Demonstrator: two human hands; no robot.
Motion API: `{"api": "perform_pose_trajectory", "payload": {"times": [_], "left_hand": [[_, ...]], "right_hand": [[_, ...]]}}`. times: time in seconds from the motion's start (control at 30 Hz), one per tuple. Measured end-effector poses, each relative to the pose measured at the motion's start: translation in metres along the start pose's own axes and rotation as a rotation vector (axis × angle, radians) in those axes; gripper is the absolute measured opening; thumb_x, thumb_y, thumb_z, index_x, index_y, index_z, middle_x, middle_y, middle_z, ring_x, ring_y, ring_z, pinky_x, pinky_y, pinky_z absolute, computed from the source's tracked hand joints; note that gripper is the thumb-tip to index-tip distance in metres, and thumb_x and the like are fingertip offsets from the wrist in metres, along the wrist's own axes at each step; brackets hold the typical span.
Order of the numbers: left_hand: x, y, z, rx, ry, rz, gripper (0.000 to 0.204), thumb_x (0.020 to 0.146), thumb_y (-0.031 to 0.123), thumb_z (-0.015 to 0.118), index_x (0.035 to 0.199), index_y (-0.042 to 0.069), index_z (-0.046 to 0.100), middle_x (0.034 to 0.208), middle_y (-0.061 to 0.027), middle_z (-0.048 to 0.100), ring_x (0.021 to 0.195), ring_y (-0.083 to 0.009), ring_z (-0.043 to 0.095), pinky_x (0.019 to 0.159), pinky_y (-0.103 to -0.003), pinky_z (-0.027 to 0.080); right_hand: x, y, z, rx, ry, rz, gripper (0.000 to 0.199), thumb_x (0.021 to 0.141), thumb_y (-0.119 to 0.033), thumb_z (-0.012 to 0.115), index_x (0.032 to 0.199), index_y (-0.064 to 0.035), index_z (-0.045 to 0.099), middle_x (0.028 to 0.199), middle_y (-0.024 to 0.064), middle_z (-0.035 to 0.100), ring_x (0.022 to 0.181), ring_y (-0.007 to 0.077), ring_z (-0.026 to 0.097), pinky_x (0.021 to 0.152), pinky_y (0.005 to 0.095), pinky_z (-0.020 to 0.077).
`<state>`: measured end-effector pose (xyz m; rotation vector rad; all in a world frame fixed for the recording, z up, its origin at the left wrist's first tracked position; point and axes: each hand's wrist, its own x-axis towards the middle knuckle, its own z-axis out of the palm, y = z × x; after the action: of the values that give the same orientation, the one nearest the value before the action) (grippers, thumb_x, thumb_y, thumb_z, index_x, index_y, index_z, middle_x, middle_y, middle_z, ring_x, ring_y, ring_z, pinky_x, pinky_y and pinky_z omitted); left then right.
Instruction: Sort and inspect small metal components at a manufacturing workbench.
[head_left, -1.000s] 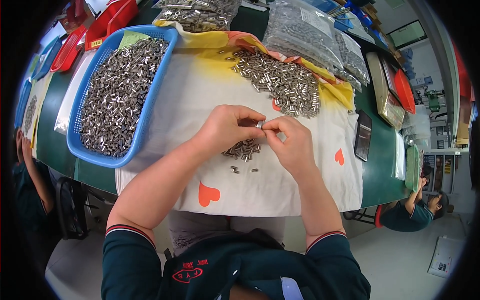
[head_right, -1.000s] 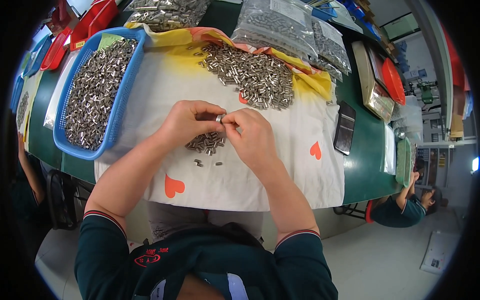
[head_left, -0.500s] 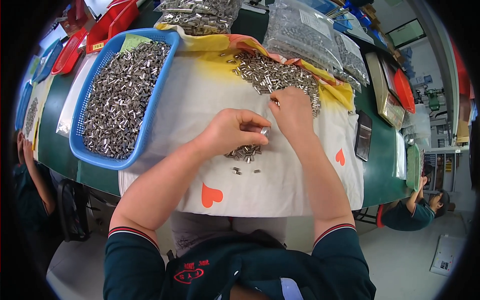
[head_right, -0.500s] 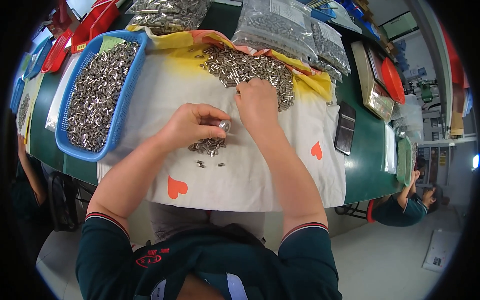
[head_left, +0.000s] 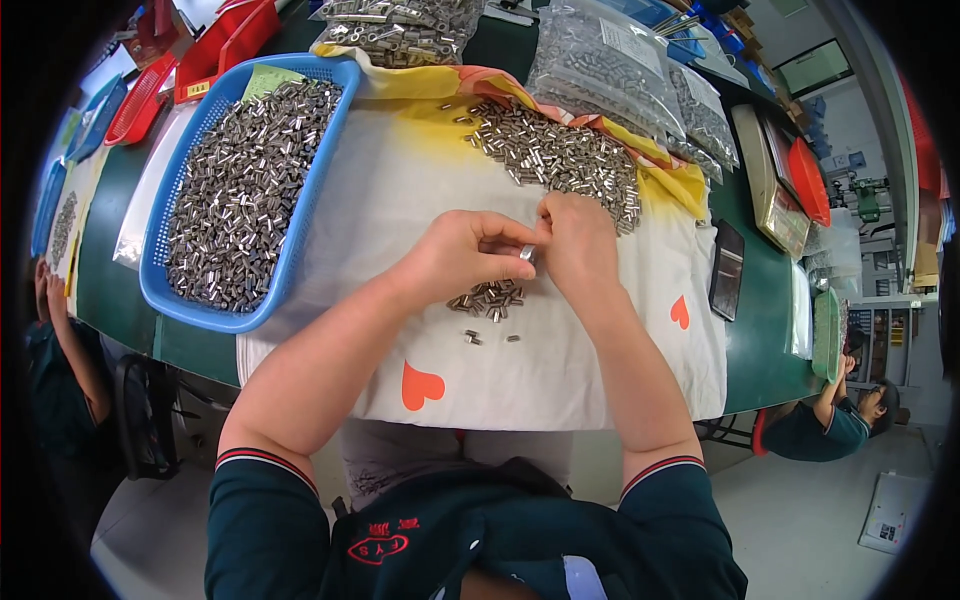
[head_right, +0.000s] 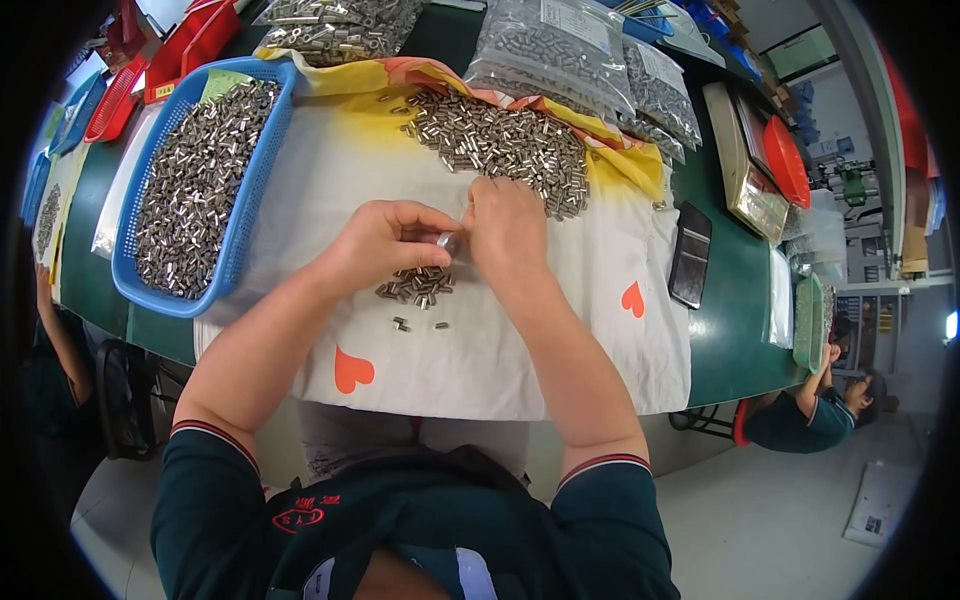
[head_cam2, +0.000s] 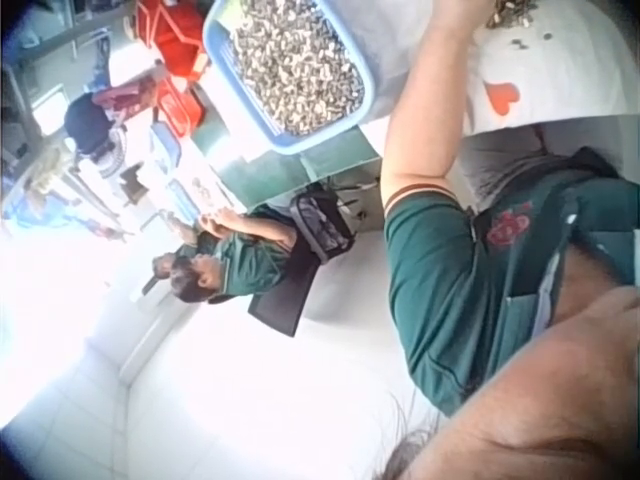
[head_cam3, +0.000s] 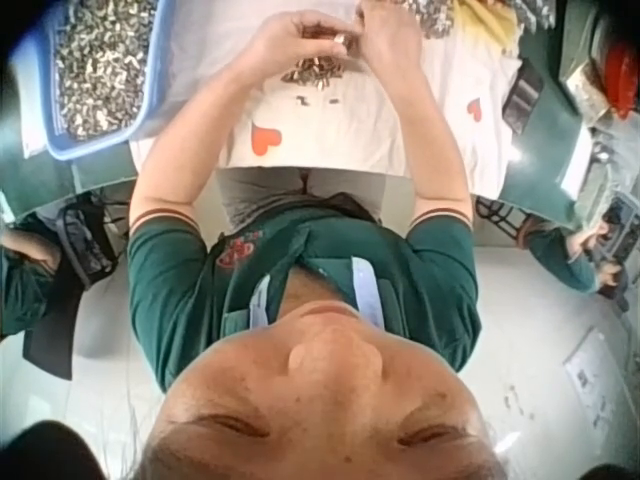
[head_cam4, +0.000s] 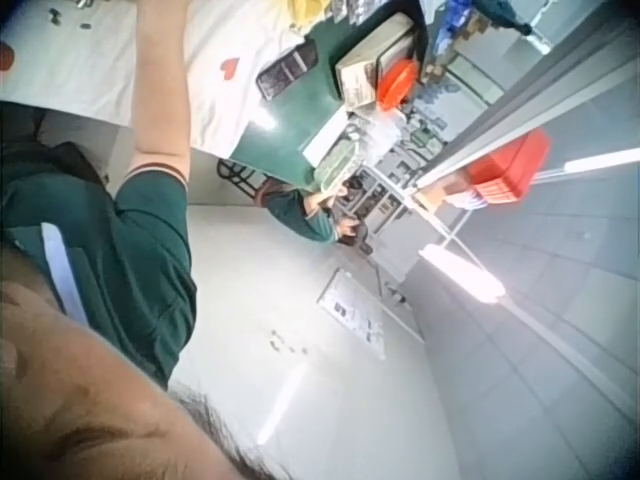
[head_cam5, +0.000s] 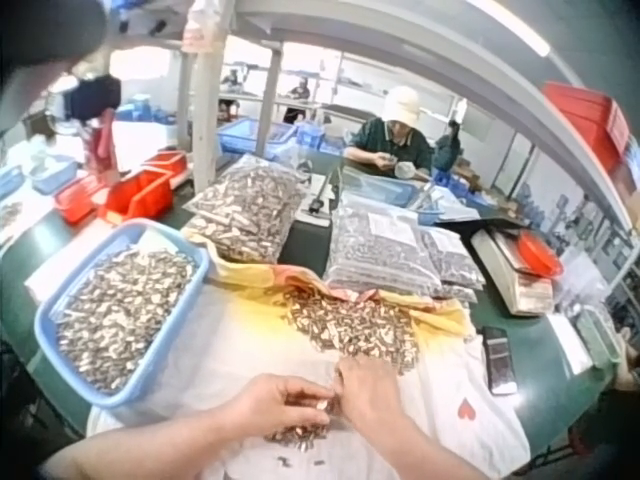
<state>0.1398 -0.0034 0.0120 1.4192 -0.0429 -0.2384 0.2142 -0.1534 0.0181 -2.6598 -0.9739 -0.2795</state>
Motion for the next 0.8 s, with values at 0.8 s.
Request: {"api": "perform_pose_trajectory", "payload": {"times": [0.8], "left_hand": [[0.001,-0.001,-0.004,-0.177,0.051,-0.035,0.03,0.073,0.003,0.067,0.102,-0.003,0.059,0.081,-0.0014,0.059,0.073,-0.0054,0.055,0.066,-0.019,0.047]], "right_hand": [[-0.029,-0.016,-0.031,0.829,-0.017,0.171,0.009,0.07,0.0,0.061,0.079,-0.0019,0.06,0.072,0.0043,0.058,0.066,0.0114,0.057,0.061,0.0228,0.045]]}}
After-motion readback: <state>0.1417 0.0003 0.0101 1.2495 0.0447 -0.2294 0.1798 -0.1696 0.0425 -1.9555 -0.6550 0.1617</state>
